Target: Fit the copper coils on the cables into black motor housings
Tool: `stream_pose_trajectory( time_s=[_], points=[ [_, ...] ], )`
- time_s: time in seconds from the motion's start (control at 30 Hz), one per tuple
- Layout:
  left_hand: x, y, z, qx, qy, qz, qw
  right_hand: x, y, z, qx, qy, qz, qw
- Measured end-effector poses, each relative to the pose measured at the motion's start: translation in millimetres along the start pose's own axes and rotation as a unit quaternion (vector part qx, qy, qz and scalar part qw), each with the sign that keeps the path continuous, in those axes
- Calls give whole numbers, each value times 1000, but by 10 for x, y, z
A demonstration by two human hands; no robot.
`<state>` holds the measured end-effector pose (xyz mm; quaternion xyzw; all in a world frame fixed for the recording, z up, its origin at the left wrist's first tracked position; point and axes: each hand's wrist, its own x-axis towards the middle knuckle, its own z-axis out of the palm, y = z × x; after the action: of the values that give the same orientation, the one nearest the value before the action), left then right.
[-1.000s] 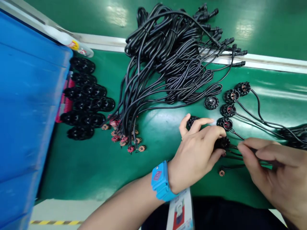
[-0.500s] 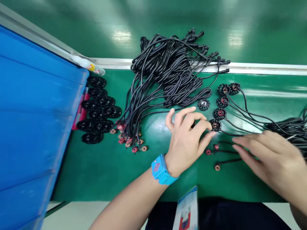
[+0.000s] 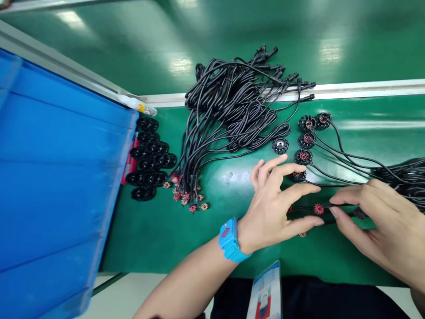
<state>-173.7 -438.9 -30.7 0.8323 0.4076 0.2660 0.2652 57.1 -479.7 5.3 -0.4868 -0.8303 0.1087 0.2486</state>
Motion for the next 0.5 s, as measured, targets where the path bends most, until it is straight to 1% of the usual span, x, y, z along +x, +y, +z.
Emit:
stream_pose_trajectory(
  time_s=[0.13,0.3,0.5],
  points=[
    [11,45,-22,-42,2,-15,999,23,0,-31,13,5,-4,1000],
    [-2,49,-50,-70,36,-52,996,22,-22,8,44,9,-8,999],
    [-18,63,-51,-50,87,-29,995,12,-77,164,67,41,-18,997]
  ],
)
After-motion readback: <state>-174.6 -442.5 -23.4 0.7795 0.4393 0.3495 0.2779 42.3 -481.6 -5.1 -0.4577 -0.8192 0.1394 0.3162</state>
